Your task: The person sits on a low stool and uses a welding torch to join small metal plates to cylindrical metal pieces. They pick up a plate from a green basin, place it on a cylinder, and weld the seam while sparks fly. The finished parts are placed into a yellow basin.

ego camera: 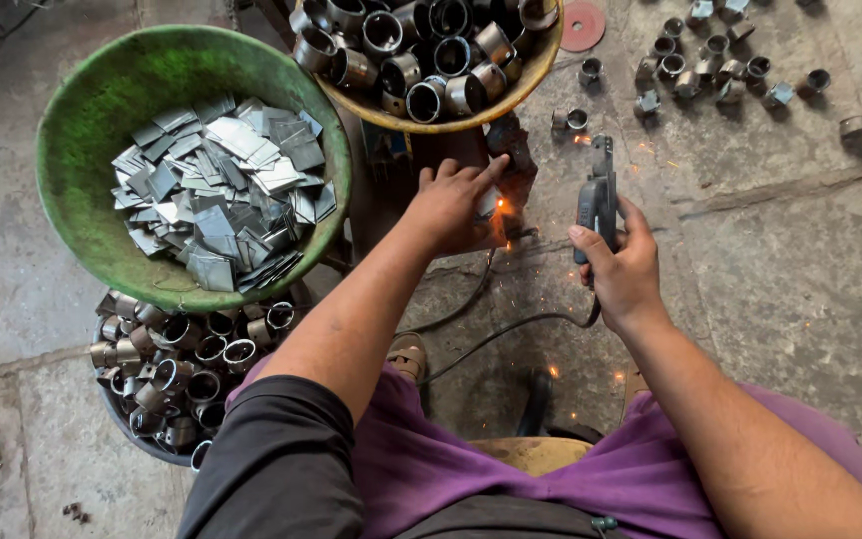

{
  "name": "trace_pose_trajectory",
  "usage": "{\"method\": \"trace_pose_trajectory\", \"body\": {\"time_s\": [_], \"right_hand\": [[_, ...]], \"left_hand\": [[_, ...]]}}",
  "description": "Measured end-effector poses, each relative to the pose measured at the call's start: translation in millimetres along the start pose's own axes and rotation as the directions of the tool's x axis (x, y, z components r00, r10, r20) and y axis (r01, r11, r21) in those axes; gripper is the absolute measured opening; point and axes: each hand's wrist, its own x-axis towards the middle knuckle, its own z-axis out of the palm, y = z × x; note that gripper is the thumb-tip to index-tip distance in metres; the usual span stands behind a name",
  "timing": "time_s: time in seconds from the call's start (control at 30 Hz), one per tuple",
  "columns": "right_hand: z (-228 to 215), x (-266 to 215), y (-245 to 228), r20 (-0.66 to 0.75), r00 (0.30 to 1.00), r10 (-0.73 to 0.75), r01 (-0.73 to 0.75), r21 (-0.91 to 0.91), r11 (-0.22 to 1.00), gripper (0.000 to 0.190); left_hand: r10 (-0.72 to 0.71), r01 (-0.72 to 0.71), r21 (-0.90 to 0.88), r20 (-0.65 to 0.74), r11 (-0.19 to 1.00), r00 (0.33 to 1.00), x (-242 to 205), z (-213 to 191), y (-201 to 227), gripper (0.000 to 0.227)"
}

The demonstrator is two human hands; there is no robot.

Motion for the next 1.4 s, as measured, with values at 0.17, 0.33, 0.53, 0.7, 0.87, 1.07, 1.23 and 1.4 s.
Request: {"method": "trace_pose_trajectory", "body": {"time_s": [0.17, 0.33, 0.53, 0.7, 0.87, 1.07, 1.23, 1.4], "right_hand": [[-5, -4, -15, -0.014, 0.999, 0.028, -0.027, 0.071, 0.997, 0.07], [-16, -2, -25, -0.031, 1.0, -0.006, 0.01, 0.152, 0.988, 0.069], [-30, -3, -36, -0.026, 0.999, -0.023, 0.029, 0.263, 0.964, 0.067], [-36, -5, -43, -0.015, 0.999, -0.028, 0.032, 0.327, 0.944, 0.065], [-46, -1, -54, -0.067, 0.995, -0.077, 0.095, 0.333, 0.938, 0.058], [-73, 4, -71, -0.228, 0.961, -0.158, 0.238, 0.388, 0.89, 0.035], [-79, 11, -61, -0.242, 0.97, -0.031, 0.147, 0.477, 0.867, 0.028], [-69, 15, -55, -0.203, 0.978, -0.038, 0.124, 0.428, 0.895, 0.028]], "left_hand": [[0.056, -0.055, 0.014, -0.123, 0.998, 0.991, 3, 6, 6, 0.092], [0.186, -0.175, 0.104, -0.111, 0.979, 0.976, 2, -9, 5, 0.084], [-0.059, 0.055, -0.027, -0.186, 0.998, 0.981, 9, -23, 5, 0.078], [-0.077, 0.043, 0.101, 0.37, 0.994, 0.926, 7, -34, 37, 0.079], [0.211, -0.217, -0.091, -0.069, 0.972, 0.975, 16, -33, 80, 0.074], [-0.006, -0.153, -0.239, -0.557, 0.959, 0.831, 49, -47, 61, 0.06], [-0.096, 0.098, -0.005, -0.265, 0.995, 0.959, 108, -56, 10, 0.035], [-0.103, 0.118, 0.365, -0.059, 0.924, 0.993, 155, -64, -9, 0.026]]}}
